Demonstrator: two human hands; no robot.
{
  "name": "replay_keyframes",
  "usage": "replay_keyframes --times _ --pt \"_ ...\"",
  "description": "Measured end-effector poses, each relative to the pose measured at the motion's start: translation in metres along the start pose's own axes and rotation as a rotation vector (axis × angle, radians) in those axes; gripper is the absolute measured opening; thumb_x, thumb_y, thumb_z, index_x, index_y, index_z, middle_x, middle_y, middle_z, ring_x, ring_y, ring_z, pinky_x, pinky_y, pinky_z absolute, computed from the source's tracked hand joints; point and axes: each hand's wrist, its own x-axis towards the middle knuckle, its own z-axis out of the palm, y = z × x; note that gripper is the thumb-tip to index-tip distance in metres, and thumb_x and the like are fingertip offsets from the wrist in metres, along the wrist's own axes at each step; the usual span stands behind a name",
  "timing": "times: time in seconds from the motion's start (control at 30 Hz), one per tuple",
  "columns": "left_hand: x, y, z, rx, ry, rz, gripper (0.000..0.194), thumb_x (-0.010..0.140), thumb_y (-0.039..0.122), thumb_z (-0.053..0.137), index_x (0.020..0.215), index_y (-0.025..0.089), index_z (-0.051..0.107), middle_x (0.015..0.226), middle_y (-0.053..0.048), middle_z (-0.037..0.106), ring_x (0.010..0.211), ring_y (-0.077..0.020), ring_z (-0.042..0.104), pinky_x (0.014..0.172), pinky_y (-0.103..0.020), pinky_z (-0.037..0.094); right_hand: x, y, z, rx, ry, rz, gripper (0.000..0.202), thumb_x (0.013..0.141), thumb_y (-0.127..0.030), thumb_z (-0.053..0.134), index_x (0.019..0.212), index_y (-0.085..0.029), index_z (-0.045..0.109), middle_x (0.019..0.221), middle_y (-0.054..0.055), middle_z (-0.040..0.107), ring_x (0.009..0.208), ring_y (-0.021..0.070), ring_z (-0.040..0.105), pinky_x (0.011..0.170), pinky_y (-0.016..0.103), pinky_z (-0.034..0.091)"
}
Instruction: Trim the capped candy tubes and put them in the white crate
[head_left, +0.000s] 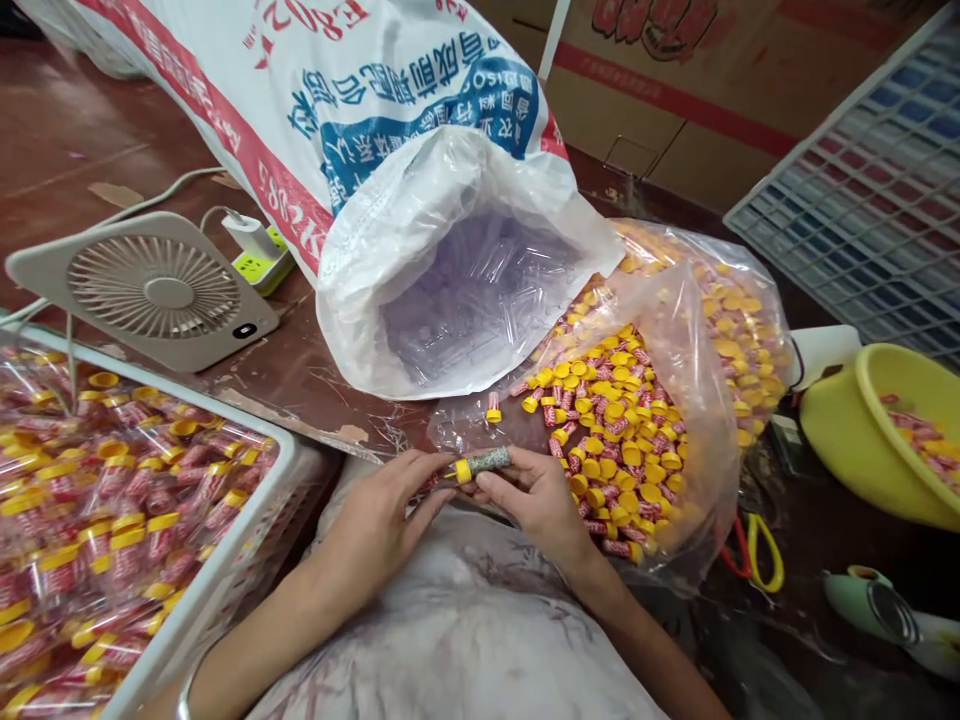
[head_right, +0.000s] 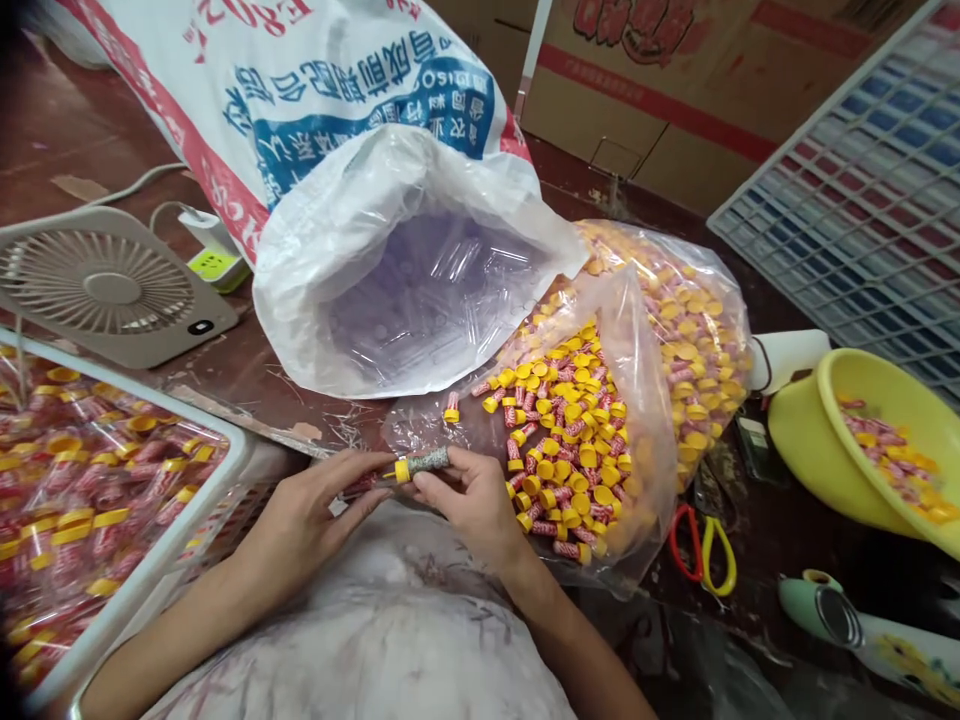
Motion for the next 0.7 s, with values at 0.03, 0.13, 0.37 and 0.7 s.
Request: replay_keyframes --times 0.03,0.13,0.37,0.7 --pt "0.0 0.001 0.0 0.016 0.003 0.008 0.025 0.096 0.024 0.059 0.12 0.019 0.063 0.102 -0.005 0.071 0.088 -0.0176 0.07 0.077 -0.028 0.055 0.0 0.0 -0.001 -0.008 0.009 -0.007 0.026 0.082 -0.039 0.076 0.099 -0.019 0.075 0.09 0.004 0.076 0.085 0.0209 0.074 0.084 0.036 0.061" --pt "0.002 0.003 0.0 0.049 0.012 0.04 0.025 0.096 0.022 0.058 0.121 0.019 0.062 0.104 -0.005 0.07 0.09 -0.0168 0.069 0.078 -0.027 0.055 0.002 0.002 -0.002 -0.087 0.004 -0.059 0.024 0.084 -0.036 0.074 0.103 -0.021 0.076 0.105 0.005 0.075 0.092 0.0204 0.072 0.085 0.034 0.06" --pt "0.004 0.003 0.005 0.09 -0.002 0.082 0.028 0.096 0.02 0.058 0.124 0.022 0.061 0.106 -0.005 0.069 0.093 -0.0174 0.069 0.081 -0.028 0.055 0.007 0.006 -0.006 -0.154 -0.054 -0.079 0.025 0.085 -0.032 0.069 0.107 -0.02 0.074 0.107 0.006 0.072 0.093 0.0207 0.069 0.083 0.033 0.059" --pt "-0.001 0.003 0.006 0.131 -0.009 0.113 0.029 0.098 0.024 0.056 0.126 0.019 0.062 0.107 -0.008 0.074 0.092 -0.0204 0.072 0.078 -0.031 0.058 0.011 0.01 0.006 -0.18 0.011 -0.081 0.019 0.07 -0.022 0.065 0.088 -0.019 0.067 0.08 0.0 0.065 0.071 0.0153 0.061 0.063 0.025 0.054"
